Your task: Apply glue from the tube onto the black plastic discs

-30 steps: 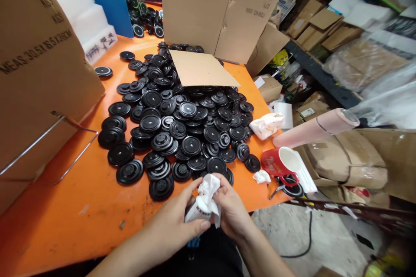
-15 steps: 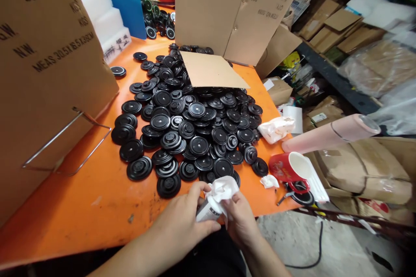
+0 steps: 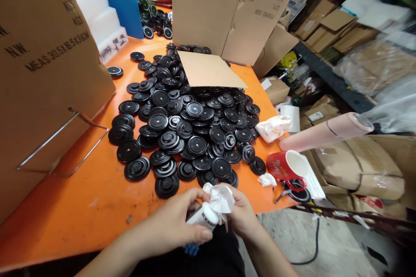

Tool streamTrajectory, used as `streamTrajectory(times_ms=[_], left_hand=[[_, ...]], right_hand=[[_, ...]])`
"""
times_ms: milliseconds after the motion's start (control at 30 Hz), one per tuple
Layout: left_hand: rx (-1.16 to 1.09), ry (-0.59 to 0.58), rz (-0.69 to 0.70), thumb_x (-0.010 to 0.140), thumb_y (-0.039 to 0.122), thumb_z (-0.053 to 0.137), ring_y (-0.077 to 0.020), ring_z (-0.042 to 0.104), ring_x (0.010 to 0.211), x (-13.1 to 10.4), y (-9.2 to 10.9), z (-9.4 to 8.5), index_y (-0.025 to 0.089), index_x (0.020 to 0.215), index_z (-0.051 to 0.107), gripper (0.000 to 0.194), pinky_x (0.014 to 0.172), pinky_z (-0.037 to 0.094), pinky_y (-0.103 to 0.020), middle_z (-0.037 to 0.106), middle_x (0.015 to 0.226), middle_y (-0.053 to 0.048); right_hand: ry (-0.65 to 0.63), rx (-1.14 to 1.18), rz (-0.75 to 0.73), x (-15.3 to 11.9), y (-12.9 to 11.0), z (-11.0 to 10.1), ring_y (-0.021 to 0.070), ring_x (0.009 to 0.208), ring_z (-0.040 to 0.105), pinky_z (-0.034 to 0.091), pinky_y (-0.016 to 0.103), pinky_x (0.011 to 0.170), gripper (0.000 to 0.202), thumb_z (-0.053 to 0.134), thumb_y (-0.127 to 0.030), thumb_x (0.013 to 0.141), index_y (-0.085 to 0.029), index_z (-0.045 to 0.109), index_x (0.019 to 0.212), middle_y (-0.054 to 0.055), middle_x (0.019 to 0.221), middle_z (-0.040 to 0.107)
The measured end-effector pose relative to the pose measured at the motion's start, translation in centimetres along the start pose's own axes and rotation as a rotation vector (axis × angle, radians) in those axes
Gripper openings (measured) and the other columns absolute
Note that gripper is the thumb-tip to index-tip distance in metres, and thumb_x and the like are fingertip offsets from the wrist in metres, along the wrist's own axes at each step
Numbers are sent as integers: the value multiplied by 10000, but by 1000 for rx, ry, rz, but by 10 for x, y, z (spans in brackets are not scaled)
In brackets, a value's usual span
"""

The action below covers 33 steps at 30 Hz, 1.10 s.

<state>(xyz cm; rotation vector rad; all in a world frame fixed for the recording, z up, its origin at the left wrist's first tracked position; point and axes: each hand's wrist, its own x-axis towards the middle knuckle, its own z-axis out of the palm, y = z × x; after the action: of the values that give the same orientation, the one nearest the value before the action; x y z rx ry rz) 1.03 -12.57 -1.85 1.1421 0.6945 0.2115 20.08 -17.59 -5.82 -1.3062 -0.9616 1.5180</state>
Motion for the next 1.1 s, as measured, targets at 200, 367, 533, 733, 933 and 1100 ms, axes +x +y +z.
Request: streamTrajectory(times_ms=[200,367,533,733,933,1100], left_hand=[[-33,-21,19,674,315,690,-134,491,781,0,-5,-10,195,1048,500,436,681,378,-235,553,885,14],[98,51,-24,684,344,664,-145,518,768,-5,-1,-10,212,1068,502,438,661,384,-237,597,911,12],[218,114,-83,679,345,634,-175,555,803,-4,2,-7,220,1091,495,452,681,400,-258,628,928,-5],[392,240,-116,693,346,619,-168,579,776,-3,9,-5,260,1027,525,357,676,403,-255,642,908,24],[438,294,-102,707,357,604,-194,600,851,0,5,-2,277,1058,531,368,727,414,-271,657,977,4],[430,298,-103,706,347,613,-193,605,864,1,3,-3,290,1044,535,352,727,418,-268,663,982,20]], right_hand=[[-116,-529,-340,10,-42,-4,174,723,511,390,284,662,187,511,-254,854,-220,677,775,39,748,578],[-65,-642,-319,12,-59,-19,169,725,512,388,273,658,169,508,-263,858,-218,669,828,33,763,577],[-16,-335,-41,13,-42,-20,154,696,510,395,260,622,246,535,-411,829,-198,657,831,16,759,561],[311,-117,-87,13,-32,-12,131,669,517,420,242,607,255,605,-373,783,-262,528,1000,-23,776,531],[292,-448,-294,0,-29,-6,163,824,551,439,273,731,127,513,-320,854,-255,584,937,17,887,583],[272,-457,-225,-2,-25,-9,177,932,555,442,303,801,240,426,-350,903,-297,549,1102,31,1042,579]])
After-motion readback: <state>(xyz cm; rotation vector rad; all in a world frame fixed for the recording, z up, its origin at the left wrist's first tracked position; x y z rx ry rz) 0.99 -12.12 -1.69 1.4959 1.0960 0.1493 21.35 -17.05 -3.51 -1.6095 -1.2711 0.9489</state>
